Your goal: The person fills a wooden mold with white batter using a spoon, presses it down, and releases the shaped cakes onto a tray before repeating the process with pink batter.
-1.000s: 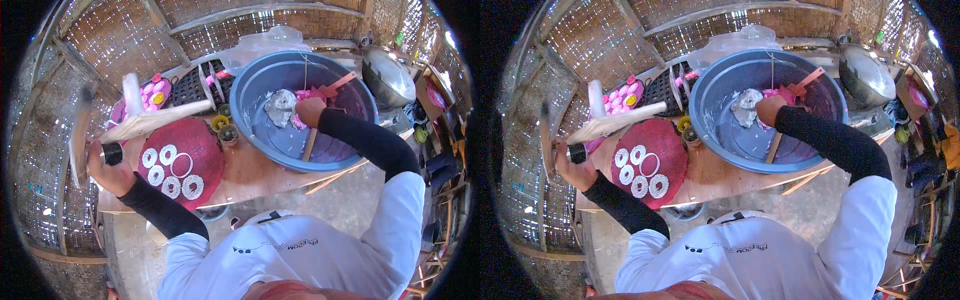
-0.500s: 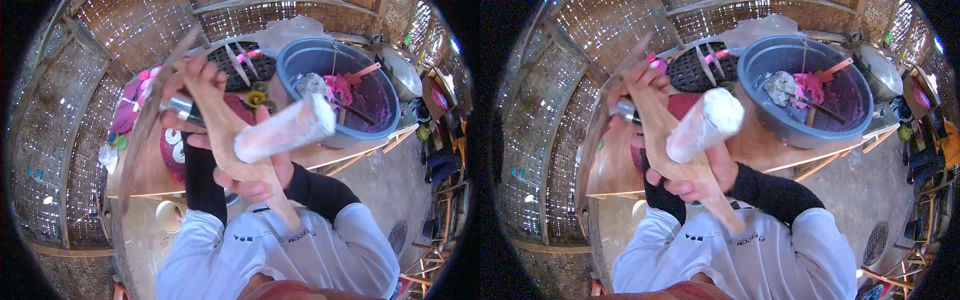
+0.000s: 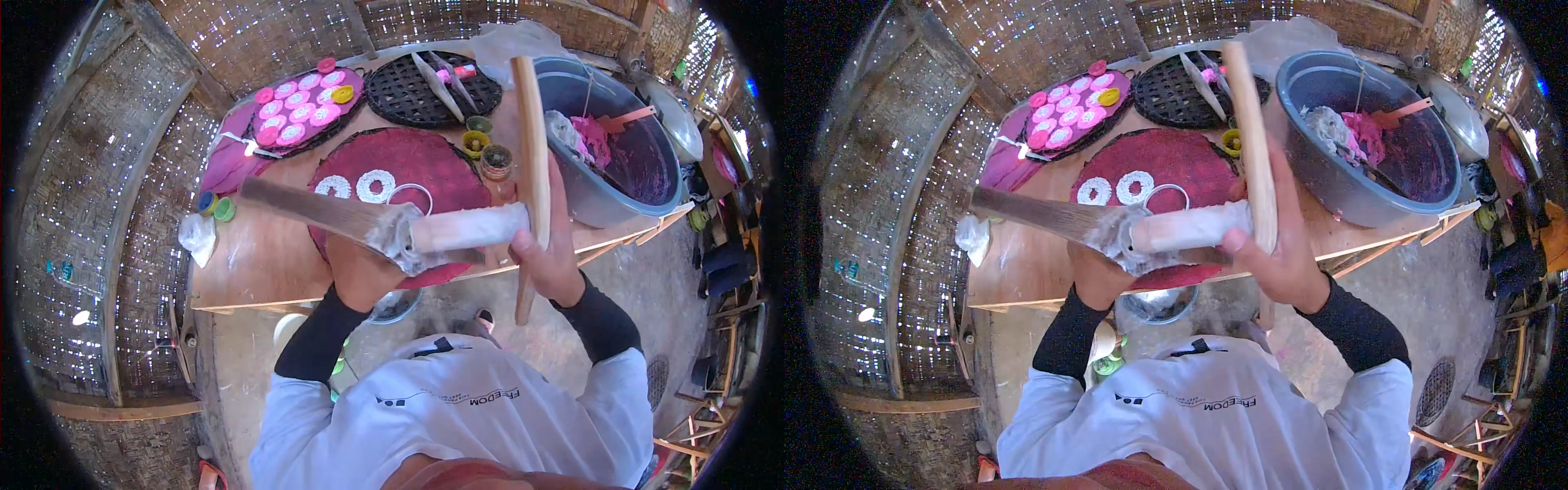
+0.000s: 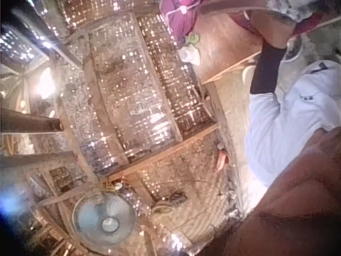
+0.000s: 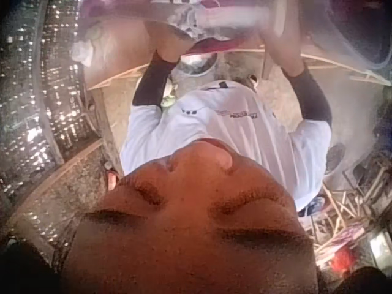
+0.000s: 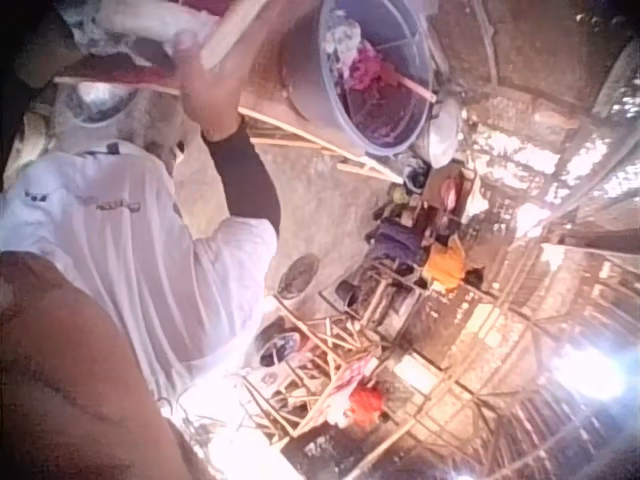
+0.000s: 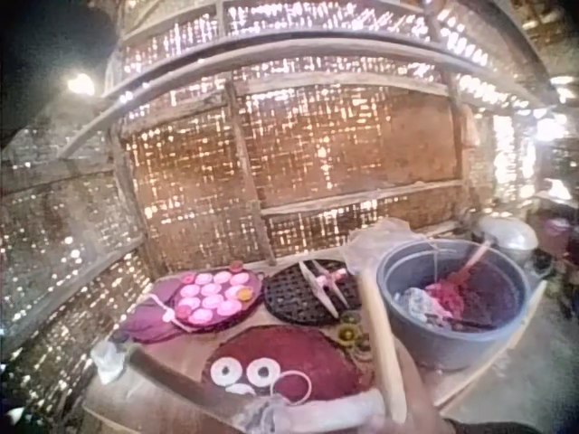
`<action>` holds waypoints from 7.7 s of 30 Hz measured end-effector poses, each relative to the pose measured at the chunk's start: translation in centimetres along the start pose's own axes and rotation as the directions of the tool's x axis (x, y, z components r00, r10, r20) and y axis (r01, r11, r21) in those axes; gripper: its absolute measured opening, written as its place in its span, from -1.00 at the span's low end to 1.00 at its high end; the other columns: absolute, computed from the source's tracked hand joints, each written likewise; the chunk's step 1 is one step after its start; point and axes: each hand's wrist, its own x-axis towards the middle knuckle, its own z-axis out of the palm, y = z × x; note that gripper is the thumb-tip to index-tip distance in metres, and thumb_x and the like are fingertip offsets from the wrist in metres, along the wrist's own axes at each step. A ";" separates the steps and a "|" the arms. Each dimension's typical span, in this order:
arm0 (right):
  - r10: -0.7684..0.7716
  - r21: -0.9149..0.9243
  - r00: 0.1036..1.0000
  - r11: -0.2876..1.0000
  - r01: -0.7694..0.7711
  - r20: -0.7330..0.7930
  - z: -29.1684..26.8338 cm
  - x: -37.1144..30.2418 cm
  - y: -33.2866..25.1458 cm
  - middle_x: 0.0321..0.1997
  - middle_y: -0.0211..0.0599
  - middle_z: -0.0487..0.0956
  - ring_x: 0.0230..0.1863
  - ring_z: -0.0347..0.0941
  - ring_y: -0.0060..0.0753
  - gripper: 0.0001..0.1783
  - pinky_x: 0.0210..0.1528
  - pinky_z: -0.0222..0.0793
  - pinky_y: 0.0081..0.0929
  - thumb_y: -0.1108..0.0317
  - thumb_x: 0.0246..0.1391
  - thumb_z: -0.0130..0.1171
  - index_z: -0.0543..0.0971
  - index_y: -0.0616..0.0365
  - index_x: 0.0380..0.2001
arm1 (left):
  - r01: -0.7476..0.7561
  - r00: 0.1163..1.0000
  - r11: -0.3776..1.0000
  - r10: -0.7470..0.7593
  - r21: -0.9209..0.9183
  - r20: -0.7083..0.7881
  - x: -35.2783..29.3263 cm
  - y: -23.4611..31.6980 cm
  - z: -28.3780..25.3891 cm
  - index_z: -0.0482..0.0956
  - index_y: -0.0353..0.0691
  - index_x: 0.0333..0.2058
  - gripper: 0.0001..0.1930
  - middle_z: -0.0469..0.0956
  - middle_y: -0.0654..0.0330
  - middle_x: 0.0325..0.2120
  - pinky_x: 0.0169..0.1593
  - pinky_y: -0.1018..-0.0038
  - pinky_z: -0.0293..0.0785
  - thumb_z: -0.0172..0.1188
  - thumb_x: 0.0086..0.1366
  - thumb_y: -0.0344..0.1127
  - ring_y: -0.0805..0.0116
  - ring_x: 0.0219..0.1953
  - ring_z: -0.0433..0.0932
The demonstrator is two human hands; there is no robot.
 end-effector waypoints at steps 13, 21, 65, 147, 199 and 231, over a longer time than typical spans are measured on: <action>-0.190 -0.426 0.835 0.789 0.443 0.517 1.7 0.7 -0.9 0.18 0.15 0.03 0.22 -0.05 -0.01 -0.02 0.21 -0.16 -0.30 0.15 -0.21 0.23 -0.09 0.44 0.13 | 0.168 0.953 0.972 -0.118 -0.166 0.279 -2.6 2.4 0.8 0.52 -0.11 -0.38 -0.63 0.51 0.14 -0.54 -0.34 0.29 0.36 0.24 -0.30 -0.21 0.14 -0.46 0.50; 0.260 0.017 0.779 0.945 -0.327 0.571 -1.1 0.7 5.7 0.20 0.03 0.05 0.19 0.04 -0.09 0.06 0.20 -0.06 -0.29 0.07 -0.29 0.30 -0.08 0.31 0.17 | 0.233 0.958 0.963 -0.203 -0.137 0.204 -2.5 -0.4 3.6 0.52 -0.09 -0.46 -0.68 0.49 0.15 -0.57 -0.32 0.27 0.25 0.26 -0.31 -0.20 0.12 -0.56 0.41; 0.576 -0.216 0.570 0.789 -0.575 0.586 -0.4 6.5 9.5 -0.08 -0.27 0.38 -0.05 0.25 -0.44 -0.21 -0.02 0.16 -0.49 0.22 -0.30 0.31 0.22 0.29 0.02 | 0.461 0.886 0.858 -0.434 0.224 -0.162 2.4 -28.7 -2.0 0.22 -0.26 0.04 -0.36 0.28 -0.05 -0.03 0.07 0.19 0.08 0.06 0.05 0.02 0.05 0.06 0.17; 0.607 -0.466 0.590 0.792 -0.394 0.532 6.3 16.6 6.6 -0.65 -0.43 0.45 -0.63 0.35 -0.66 -0.41 -0.61 0.23 -0.69 -0.18 -0.04 -0.02 0.52 0.25 -0.48 | 0.234 0.929 0.720 0.033 -0.654 0.368 3.8 -21.5 -0.4 0.09 -0.38 0.06 -0.11 0.22 -0.02 0.02 0.15 0.35 0.08 0.34 -0.16 -0.03 0.20 0.11 0.15; 0.617 -0.472 0.145 0.712 -0.520 0.773 1.8 13.2 4.8 -0.37 -0.36 0.41 -0.39 0.34 -0.57 -0.30 -0.37 0.27 -0.62 -0.23 0.00 -0.15 0.29 0.20 -0.05 | -0.124 0.973 -0.419 -0.228 -0.899 -0.028 4.3 -15.8 -2.3 0.20 -0.17 0.00 -0.21 0.30 0.20 -0.09 0.11 0.17 0.10 -0.05 -0.02 0.36 0.16 0.07 0.17; 0.830 -0.851 0.356 0.504 -0.145 0.430 4.5 14.9 6.2 -0.80 -0.42 0.32 -0.76 0.29 -0.60 -0.25 -0.73 0.17 -0.61 -0.33 -0.05 -0.18 0.46 0.28 -0.62 | -0.136 0.935 -0.574 -0.344 -0.807 0.087 -1.1 -19.2 3.3 0.19 0.01 -0.72 -0.67 0.26 0.38 -0.69 -0.13 0.38 0.24 -0.20 0.20 -0.09 0.49 -0.48 0.31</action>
